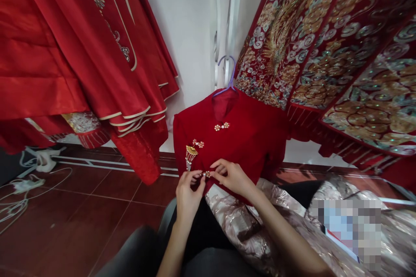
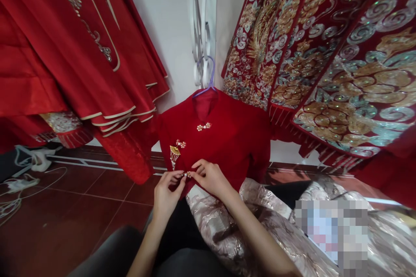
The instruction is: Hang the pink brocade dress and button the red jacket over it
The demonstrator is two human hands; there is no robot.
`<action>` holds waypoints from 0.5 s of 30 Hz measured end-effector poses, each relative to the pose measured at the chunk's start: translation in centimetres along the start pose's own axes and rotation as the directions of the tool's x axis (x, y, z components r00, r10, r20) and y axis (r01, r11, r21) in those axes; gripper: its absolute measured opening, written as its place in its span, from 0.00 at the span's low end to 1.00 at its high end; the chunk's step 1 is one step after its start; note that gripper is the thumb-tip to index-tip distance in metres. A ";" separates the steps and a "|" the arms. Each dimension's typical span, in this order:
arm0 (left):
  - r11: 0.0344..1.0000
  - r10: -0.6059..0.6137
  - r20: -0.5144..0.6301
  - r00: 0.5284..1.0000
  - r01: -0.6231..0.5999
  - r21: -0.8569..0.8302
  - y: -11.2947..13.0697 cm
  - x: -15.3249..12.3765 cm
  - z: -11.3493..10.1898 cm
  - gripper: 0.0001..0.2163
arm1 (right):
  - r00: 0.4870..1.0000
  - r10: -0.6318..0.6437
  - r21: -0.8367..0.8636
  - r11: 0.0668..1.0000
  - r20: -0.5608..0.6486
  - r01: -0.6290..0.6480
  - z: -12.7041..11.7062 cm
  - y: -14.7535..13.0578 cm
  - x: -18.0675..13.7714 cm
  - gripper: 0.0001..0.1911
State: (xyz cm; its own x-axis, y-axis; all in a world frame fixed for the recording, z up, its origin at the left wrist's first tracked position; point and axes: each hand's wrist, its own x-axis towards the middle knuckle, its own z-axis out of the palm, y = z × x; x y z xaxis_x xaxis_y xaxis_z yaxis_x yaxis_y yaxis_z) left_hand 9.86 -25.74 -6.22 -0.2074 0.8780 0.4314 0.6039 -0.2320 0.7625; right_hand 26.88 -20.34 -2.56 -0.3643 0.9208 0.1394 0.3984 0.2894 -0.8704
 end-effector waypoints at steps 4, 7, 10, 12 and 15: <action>1.000 0.013 0.049 0.999 -0.014 0.014 -0.2 0.0 0.4 0.08 | 1.000 -0.001 -0.004 1.000 0.022 0.001 1.4 0.5 0.3 0.10; 1.000 -0.003 0.059 0.998 0.004 -0.023 -0.6 0.2 0.3 0.07 | 1.000 0.013 0.029 0.999 0.000 -0.013 1.7 0.7 0.4 0.08; 0.996 -0.032 0.053 0.998 0.036 -0.079 -0.8 0.2 0.2 0.07 | 1.000 0.009 0.054 0.998 0.002 -0.009 1.5 0.7 0.4 0.06; 0.990 -0.048 0.046 0.998 0.054 -0.133 -0.8 0.1 0.4 0.07 | 1.000 0.006 0.071 0.997 0.021 -0.007 1.4 0.9 0.5 0.06; 0.977 -0.095 0.010 0.995 0.095 -0.189 -0.8 -0.4 0.9 0.07 | 0.999 -0.003 0.091 0.996 0.039 0.000 1.4 1.2 0.5 0.08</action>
State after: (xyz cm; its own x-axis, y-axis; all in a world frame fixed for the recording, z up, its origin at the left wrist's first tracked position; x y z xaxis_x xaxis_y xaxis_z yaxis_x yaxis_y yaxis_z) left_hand 10.18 -25.53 -7.39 -0.2563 0.9001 0.3522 0.4252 -0.2222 0.8774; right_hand 25.97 -19.94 -4.16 -0.3986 0.9088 0.1236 0.3198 0.2640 -0.9099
